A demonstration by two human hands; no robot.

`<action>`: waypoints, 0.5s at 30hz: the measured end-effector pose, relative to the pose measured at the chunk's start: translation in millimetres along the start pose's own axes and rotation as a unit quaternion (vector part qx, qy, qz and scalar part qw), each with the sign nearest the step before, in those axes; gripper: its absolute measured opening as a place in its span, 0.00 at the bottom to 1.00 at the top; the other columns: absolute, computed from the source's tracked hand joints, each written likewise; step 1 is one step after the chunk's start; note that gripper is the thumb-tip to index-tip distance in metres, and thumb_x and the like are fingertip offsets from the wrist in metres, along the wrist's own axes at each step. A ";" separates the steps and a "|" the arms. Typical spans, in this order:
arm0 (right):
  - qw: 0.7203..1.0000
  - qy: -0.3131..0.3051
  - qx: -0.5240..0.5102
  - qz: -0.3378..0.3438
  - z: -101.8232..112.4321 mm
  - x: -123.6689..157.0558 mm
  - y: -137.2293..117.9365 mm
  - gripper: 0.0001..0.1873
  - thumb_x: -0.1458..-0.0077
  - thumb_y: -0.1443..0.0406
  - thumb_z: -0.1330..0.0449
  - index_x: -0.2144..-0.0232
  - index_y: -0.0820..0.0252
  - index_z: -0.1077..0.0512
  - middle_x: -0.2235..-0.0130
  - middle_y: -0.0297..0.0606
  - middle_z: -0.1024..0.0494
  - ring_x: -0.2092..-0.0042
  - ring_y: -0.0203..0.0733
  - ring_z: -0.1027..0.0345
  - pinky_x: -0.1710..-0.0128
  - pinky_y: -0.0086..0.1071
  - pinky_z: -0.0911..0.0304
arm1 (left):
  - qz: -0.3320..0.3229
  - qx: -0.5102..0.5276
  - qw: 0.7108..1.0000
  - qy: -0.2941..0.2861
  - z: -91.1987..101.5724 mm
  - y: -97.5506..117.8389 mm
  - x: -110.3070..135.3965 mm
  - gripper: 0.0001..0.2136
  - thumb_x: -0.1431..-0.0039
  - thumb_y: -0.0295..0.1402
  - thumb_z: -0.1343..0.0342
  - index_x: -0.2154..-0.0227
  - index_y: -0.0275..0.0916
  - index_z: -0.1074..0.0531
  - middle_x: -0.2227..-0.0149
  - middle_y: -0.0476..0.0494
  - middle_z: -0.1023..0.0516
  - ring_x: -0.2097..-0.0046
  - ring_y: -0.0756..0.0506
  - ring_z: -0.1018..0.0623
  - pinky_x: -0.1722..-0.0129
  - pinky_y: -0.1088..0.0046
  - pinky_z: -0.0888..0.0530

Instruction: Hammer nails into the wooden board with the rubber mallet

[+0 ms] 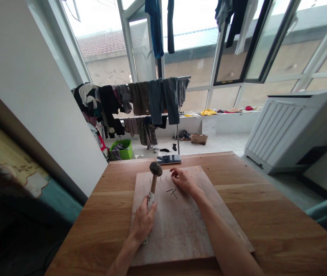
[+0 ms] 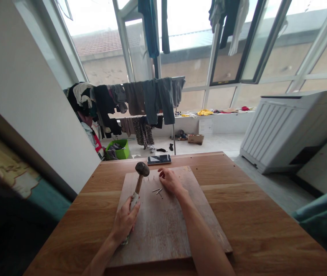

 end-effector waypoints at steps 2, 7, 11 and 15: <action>1.000 0.004 -0.003 0.001 -0.3 -0.1 0.2 0.17 0.48 0.73 0.42 0.55 0.60 0.26 0.66 0.37 0.19 0.64 0.39 0.25 0.60 0.31 0.33 | -0.001 0.005 0.999 -0.038 -8.2 8.0 1.5 0.17 0.38 0.50 0.49 0.60 0.40 0.32 0.84 0.58 0.37 0.85 0.50 0.37 0.82 0.76 0.39; 1.000 0.019 0.004 0.003 -1.5 -1.8 3.1 0.13 0.49 0.73 0.42 0.60 0.60 0.27 0.68 0.35 0.20 0.67 0.39 0.28 0.63 0.30 0.34 | -0.035 0.013 0.994 -0.100 -28.9 33.5 -4.0 0.15 0.37 0.47 0.50 0.62 0.40 0.35 0.84 0.60 0.39 0.87 0.53 0.40 0.86 0.79 0.42; 0.999 0.034 0.008 0.006 0.0 -2.0 6.5 0.13 0.51 0.74 0.42 0.61 0.59 0.28 0.69 0.36 0.21 0.67 0.41 0.29 0.64 0.31 0.35 | -0.027 -0.010 0.992 -0.120 -40.6 37.0 -12.4 0.11 0.36 0.43 0.51 0.62 0.40 0.35 0.85 0.60 0.38 0.87 0.53 0.39 0.86 0.79 0.42; 0.999 0.044 0.002 0.011 2.4 -0.8 8.2 0.28 0.54 0.75 0.41 0.48 0.58 0.32 0.62 0.39 0.20 0.63 0.44 0.28 0.61 0.33 0.35 | -0.025 -0.049 0.992 -0.112 -43.0 33.8 -12.1 0.08 0.36 0.38 0.51 0.63 0.38 0.33 0.84 0.59 0.37 0.85 0.53 0.36 0.81 0.78 0.40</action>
Point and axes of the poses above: each hand's wrist, its own x-axis away from the middle knuckle, its own z-axis out of the back of the hand, y = z × x, the point moved 9 cm from there along -x, towards the middle knuckle
